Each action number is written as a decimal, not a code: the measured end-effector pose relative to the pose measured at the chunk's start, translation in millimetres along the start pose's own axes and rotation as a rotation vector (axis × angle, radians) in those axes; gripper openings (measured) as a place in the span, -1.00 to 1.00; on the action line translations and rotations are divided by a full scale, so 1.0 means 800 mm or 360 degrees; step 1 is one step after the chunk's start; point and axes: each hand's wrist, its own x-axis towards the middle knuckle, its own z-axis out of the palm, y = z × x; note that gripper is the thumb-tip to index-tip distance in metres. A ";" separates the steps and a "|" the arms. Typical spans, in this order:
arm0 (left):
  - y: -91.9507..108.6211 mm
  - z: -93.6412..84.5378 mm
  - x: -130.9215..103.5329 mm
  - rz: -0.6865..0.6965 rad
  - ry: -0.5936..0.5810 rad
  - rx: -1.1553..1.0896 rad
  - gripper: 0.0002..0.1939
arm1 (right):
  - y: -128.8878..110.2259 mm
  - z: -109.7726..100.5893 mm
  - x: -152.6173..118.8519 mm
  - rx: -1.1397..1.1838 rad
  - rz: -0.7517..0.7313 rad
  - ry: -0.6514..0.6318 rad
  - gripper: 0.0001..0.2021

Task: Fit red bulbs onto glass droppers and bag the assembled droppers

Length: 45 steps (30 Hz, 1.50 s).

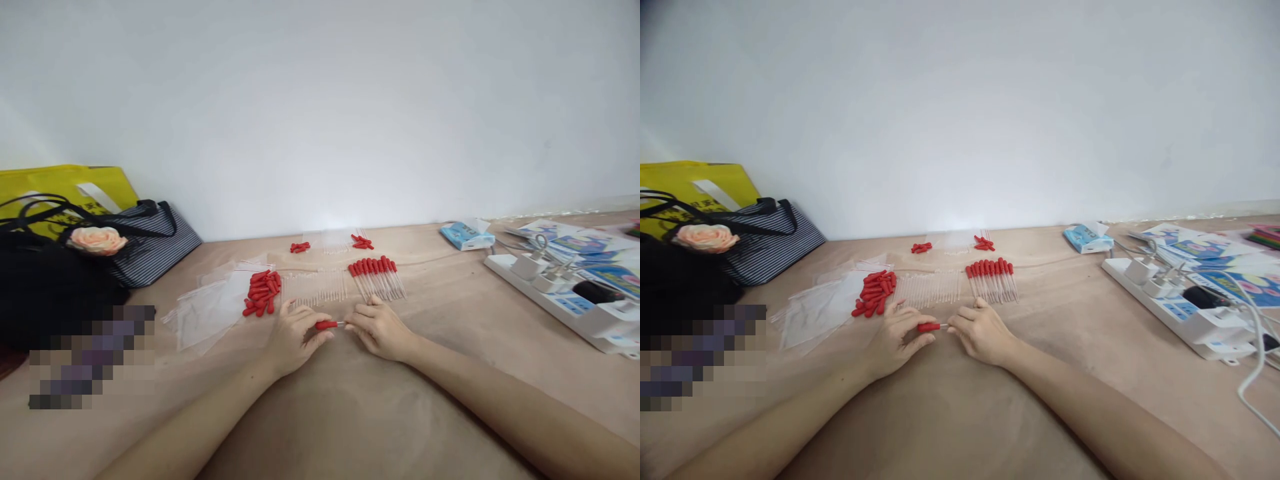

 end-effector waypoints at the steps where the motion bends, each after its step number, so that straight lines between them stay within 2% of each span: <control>1: 0.000 0.000 0.000 -0.0004 0.0013 -0.0009 -0.83 | 0.000 0.000 0.000 0.0007 0.0000 0.0007 -0.75; 5: 0.002 0.003 -0.001 -0.0015 0.0028 -0.0076 -0.84 | -0.003 0.003 0.000 0.0041 -0.0023 0.0047 -0.74; 10: 0.003 0.007 0.001 -0.0141 0.0030 -0.0148 -0.81 | -0.004 0.008 0.000 0.0045 -0.0001 0.0090 -0.74; 16: 0.003 0.008 0.002 -0.0182 -0.0009 -0.0162 -0.80 | -0.003 0.011 0.000 0.0037 0.0013 0.0028 -0.74; 22: 0.000 0.006 0.002 -0.0232 0.0012 -0.0108 -0.84 | -0.006 -0.002 0.009 -0.0014 0.0087 -0.0141 -0.81; 25: -0.007 0.005 0.000 -0.0312 0.0180 -0.0067 -0.74 | 0.009 -0.008 0.019 0.0082 0.0330 -0.0206 -0.82; 27: -0.012 0.005 -0.001 -0.0400 0.0284 -0.0064 -0.65 | 0.027 -0.010 0.028 0.0154 0.0698 -0.0202 -0.83; 29: -0.017 0.006 -0.002 -0.0449 0.0292 -0.0075 -0.68 | 0.046 -0.008 0.039 0.0103 0.1120 -0.0158 -0.87; 31: -0.019 0.007 -0.002 -0.0451 0.0244 -0.0076 -0.76 | 0.062 -0.004 0.048 0.0027 0.1327 -0.0114 -0.87; 37: -0.019 0.009 -0.003 -0.0446 0.0195 -0.0090 -0.85 | 0.080 0.017 0.062 -0.0083 0.1508 -0.0083 -0.86; 45: -0.019 0.009 -0.001 -0.0461 0.0147 -0.0091 -0.90 | 0.078 0.020 0.070 -0.0136 0.1488 -0.0223 -0.85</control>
